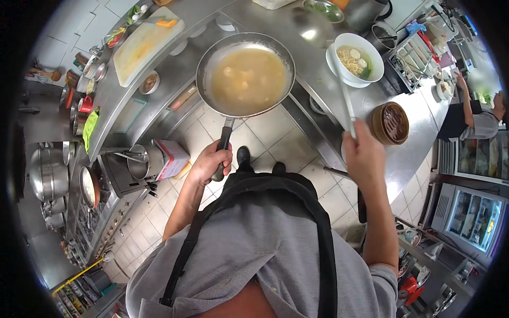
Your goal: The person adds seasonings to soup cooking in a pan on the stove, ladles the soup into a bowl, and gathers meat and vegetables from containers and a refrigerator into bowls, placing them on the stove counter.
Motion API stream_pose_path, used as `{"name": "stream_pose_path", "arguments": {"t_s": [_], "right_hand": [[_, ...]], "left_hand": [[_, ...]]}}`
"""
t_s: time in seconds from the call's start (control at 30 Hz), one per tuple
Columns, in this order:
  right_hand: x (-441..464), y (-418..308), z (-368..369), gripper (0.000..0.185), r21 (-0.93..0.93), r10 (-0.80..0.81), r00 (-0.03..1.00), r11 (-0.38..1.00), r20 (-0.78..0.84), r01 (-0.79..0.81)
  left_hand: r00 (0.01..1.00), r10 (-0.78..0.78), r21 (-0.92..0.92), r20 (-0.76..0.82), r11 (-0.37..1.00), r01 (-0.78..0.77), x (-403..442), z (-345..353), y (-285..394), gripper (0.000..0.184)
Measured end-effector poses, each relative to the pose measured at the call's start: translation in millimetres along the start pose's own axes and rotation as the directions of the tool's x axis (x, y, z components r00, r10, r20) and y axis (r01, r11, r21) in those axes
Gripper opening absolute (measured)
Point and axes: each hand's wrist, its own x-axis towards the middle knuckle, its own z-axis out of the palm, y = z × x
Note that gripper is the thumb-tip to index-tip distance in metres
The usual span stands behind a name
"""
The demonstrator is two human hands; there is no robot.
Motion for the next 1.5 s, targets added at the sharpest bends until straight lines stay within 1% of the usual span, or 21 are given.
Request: {"name": "stream_pose_path", "arguments": {"t_s": [0.03,0.07,0.13,0.17,0.2,0.27,0.3,0.37,0.4,0.43,0.47,0.6,0.67,0.7,0.77,0.87,0.93,1.07,1.2,1.3,1.5], "right_hand": [[1.6,-2.1,9.9,0.033,-0.058,-0.039,0.998,0.997,0.053,0.042],[4.7,-3.1,20.7,0.033,-0.055,-0.036,0.998,0.998,0.056,0.039],[13.5,-2.4,42.5,0.034,-0.150,-0.148,0.977,0.974,0.150,0.171],[16.1,1.3,51.8,0.032,-0.138,-0.203,0.969,0.965,0.143,0.223],[18.3,-1.4,53.2,0.032,-0.135,-0.208,0.967,0.964,0.145,0.227],[18.7,-7.7,55.4,0.027,-0.167,-0.117,0.950,0.971,0.291,0.171],[16.8,-7.7,56.7,0.027,-0.165,-0.119,0.948,0.971,0.296,0.174],[12.3,-6.4,57.9,0.022,-0.045,-0.188,0.932,0.976,0.309,0.212],[14.0,-12.2,55.5,0.022,-0.040,-0.193,0.930,0.976,0.312,0.216],[16.6,-21.7,48.7,0.022,0.143,-0.005,0.872,0.987,0.490,-0.075],[18.0,-28.7,44.0,0.022,0.252,0.126,0.728,0.887,0.674,-0.386],[15.2,-36.0,46.3,0.024,0.341,0.070,0.682,0.826,0.728,-0.448],[15.1,-34.6,52.0,0.025,0.348,0.048,0.617,0.790,0.786,-0.505],[14.7,-36.7,53.6,0.025,0.349,0.045,0.614,0.789,0.788,-0.506],[12.7,-44.0,56.4,0.025,0.384,0.022,0.550,0.692,0.835,-0.611],[14.7,-52.0,61.7,0.027,0.391,-0.001,0.511,0.645,0.859,-0.656],[17.4,-53.0,64.9,0.029,0.421,-0.036,0.511,0.618,0.859,-0.664],[26.4,-51.3,63.3,0.037,0.485,-0.123,0.512,0.559,0.850,-0.672],[31.5,-50.8,42.5,0.037,0.492,-0.104,0.529,0.548,0.843,-0.677],[33.5,-50.0,19.0,0.039,0.502,-0.051,0.579,0.564,0.814,-0.656],[36.5,-36.0,-23.8,0.040,0.548,-0.028,0.619,0.497,0.785,-0.673]], "left_hand": [[1.000,0.003,-0.009,0.001,1.000,-0.003,-0.1,-0.2,0.0,0.012],[1.000,-0.002,-0.008,-0.001,1.000,0.002,-0.4,-0.4,-0.3,0.012],[1.000,0.005,0.026,-0.026,1.000,-0.005,-1.0,-2.0,-0.2,0.013],[1.000,0.003,0.025,-0.031,1.000,-0.002,-1.5,-3.2,-1.1,0.013],[0.999,0.014,0.017,-0.031,1.000,-0.013,-0.8,-4.9,-1.7,0.012],[0.999,0.018,0.005,-0.038,1.000,-0.018,-0.9,-7.2,-3.0,0.012],[0.998,0.028,0.026,-0.047,0.999,-0.027,0.4,-8.2,-2.8,0.012],[0.997,0.036,0.065,-0.062,0.997,-0.032,2.0,-9.6,-2.7,0.012],[0.997,0.036,0.064,-0.069,0.997,-0.032,3.6,-11.3,-3.9,0.012],[0.997,0.043,0.073,-0.064,0.997,-0.039,6.0,-14.3,-7.3,0.013],[0.997,0.049,0.083,-0.058,0.996,-0.044,8.3,-17.3,-10.9,0.013],[0.995,0.057,0.128,-0.078,0.991,-0.047,8.1,-20.1,-14.9,0.014],[0.995,0.052,0.146,-0.088,0.989,-0.039,8.5,-21.7,-19.0,0.014],[0.996,0.045,0.140,-0.081,0.990,-0.034,8.6,-21.8,-20.6,0.014],[0.996,0.027,0.133,-0.079,0.991,-0.016,6.5,-19.6,-21.9,0.014],[0.998,0.021,0.120,-0.063,0.993,-0.014,3.4,-15.9,-24.4,0.014],[0.998,0.013,0.120,-0.065,0.993,-0.005,1.0,-13.8,-22.8,0.014],[0.999,0.028,0.096,-0.021,0.995,-0.025,-0.3,-9.2,-19.2,0.013],[1.000,0.025,0.082,0.005,0.996,-0.026,0.0,-0.7,-11.3,0.014],[0.997,0.047,0.064,0.058,0.997,-0.051,3.7,8.5,-2.9,0.015],[0.996,0.000,0.069,0.085,0.998,-0.006,12.3,28.2,21.8,0.012]]}}
